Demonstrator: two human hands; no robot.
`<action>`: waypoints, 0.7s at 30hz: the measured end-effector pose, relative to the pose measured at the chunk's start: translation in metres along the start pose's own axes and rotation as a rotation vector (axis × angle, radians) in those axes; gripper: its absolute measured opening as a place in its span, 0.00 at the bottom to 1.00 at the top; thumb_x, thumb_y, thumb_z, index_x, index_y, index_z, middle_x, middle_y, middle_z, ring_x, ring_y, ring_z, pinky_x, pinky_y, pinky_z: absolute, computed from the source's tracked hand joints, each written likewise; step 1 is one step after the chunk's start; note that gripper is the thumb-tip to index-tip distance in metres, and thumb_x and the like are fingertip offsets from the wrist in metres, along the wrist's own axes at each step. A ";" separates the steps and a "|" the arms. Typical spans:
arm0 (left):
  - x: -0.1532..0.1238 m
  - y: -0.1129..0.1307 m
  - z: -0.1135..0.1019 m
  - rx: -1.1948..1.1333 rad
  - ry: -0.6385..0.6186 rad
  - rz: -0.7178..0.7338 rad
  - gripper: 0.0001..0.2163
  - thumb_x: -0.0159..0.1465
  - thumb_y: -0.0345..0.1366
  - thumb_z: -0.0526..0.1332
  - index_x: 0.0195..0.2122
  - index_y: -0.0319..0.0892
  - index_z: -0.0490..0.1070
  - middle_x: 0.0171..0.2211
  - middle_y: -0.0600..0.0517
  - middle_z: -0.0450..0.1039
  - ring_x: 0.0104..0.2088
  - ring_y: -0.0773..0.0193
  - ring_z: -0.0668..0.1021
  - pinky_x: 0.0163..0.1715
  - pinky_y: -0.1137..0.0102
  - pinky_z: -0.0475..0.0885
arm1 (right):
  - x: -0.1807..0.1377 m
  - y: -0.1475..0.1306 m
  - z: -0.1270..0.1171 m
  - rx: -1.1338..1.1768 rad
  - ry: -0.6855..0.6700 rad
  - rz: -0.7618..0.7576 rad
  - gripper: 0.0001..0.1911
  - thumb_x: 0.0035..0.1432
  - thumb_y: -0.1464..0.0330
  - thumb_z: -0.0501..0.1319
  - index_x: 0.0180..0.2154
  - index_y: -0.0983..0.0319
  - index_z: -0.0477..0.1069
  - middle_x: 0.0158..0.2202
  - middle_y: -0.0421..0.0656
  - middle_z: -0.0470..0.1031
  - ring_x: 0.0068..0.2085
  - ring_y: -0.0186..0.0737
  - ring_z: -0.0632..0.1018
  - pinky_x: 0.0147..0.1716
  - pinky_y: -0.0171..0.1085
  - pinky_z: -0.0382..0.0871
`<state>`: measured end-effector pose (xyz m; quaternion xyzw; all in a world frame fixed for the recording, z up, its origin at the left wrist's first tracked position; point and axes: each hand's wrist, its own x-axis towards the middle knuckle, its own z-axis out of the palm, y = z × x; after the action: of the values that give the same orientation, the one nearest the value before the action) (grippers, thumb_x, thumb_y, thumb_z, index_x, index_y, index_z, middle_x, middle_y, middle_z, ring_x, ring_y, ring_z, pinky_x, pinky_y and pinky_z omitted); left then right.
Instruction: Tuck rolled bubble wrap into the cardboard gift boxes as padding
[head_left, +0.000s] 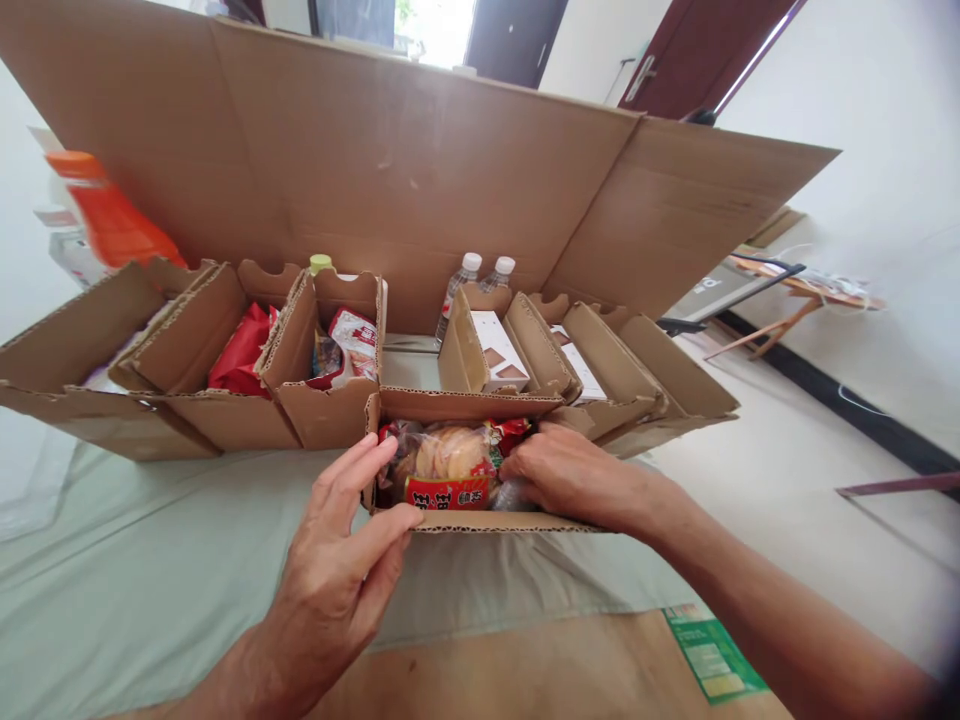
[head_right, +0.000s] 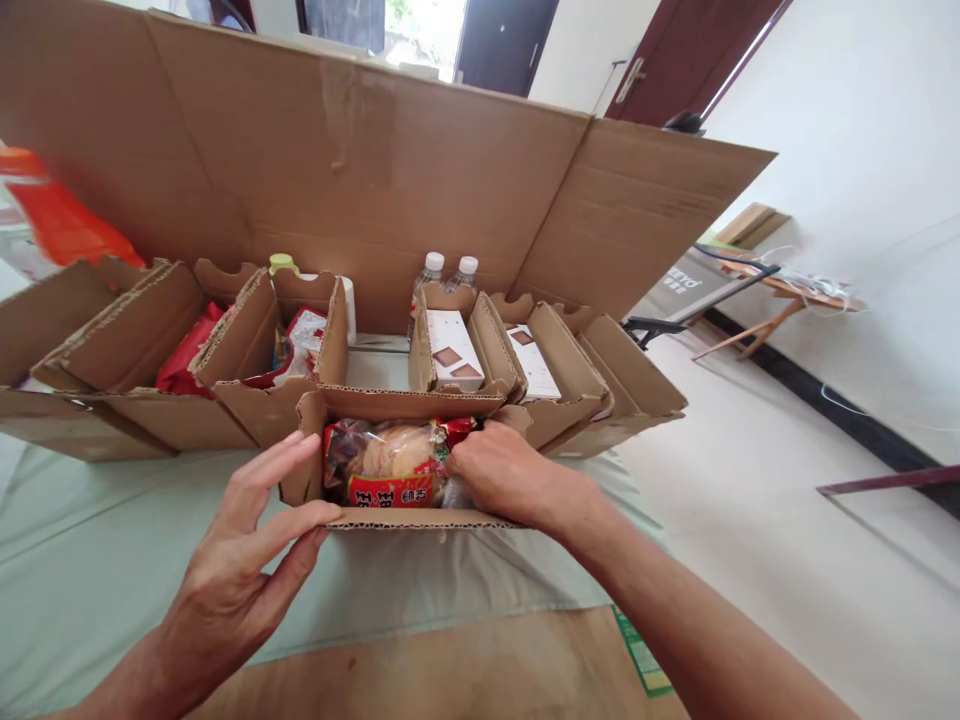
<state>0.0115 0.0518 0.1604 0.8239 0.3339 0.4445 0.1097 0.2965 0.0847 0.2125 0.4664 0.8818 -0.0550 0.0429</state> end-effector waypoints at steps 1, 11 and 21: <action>-0.002 0.000 0.000 0.005 0.017 -0.011 0.16 0.67 0.24 0.59 0.51 0.52 0.73 0.70 0.48 0.57 0.68 0.47 0.65 0.62 0.46 0.70 | -0.007 0.000 -0.009 0.021 0.034 -0.006 0.05 0.55 0.72 0.69 0.30 0.56 0.81 0.27 0.40 0.82 0.30 0.40 0.80 0.32 0.39 0.68; -0.046 -0.035 0.019 -0.415 -0.057 -0.579 0.37 0.68 0.47 0.62 0.74 0.51 0.47 0.74 0.43 0.51 0.71 0.43 0.61 0.68 0.44 0.58 | -0.112 -0.010 0.033 0.469 0.662 0.586 0.35 0.59 0.44 0.64 0.61 0.56 0.70 0.56 0.50 0.78 0.48 0.49 0.82 0.46 0.46 0.78; -0.080 0.003 0.024 -0.670 0.031 -0.643 0.40 0.65 0.46 0.66 0.74 0.49 0.47 0.76 0.47 0.46 0.75 0.47 0.51 0.73 0.52 0.50 | -0.080 -0.110 0.113 0.861 0.894 0.594 0.39 0.67 0.55 0.59 0.73 0.56 0.50 0.72 0.47 0.58 0.71 0.55 0.61 0.68 0.54 0.59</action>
<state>0.0015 0.0005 0.0950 0.5909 0.4121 0.4836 0.4972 0.2532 -0.0572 0.1168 0.6417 0.5494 -0.1885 -0.5008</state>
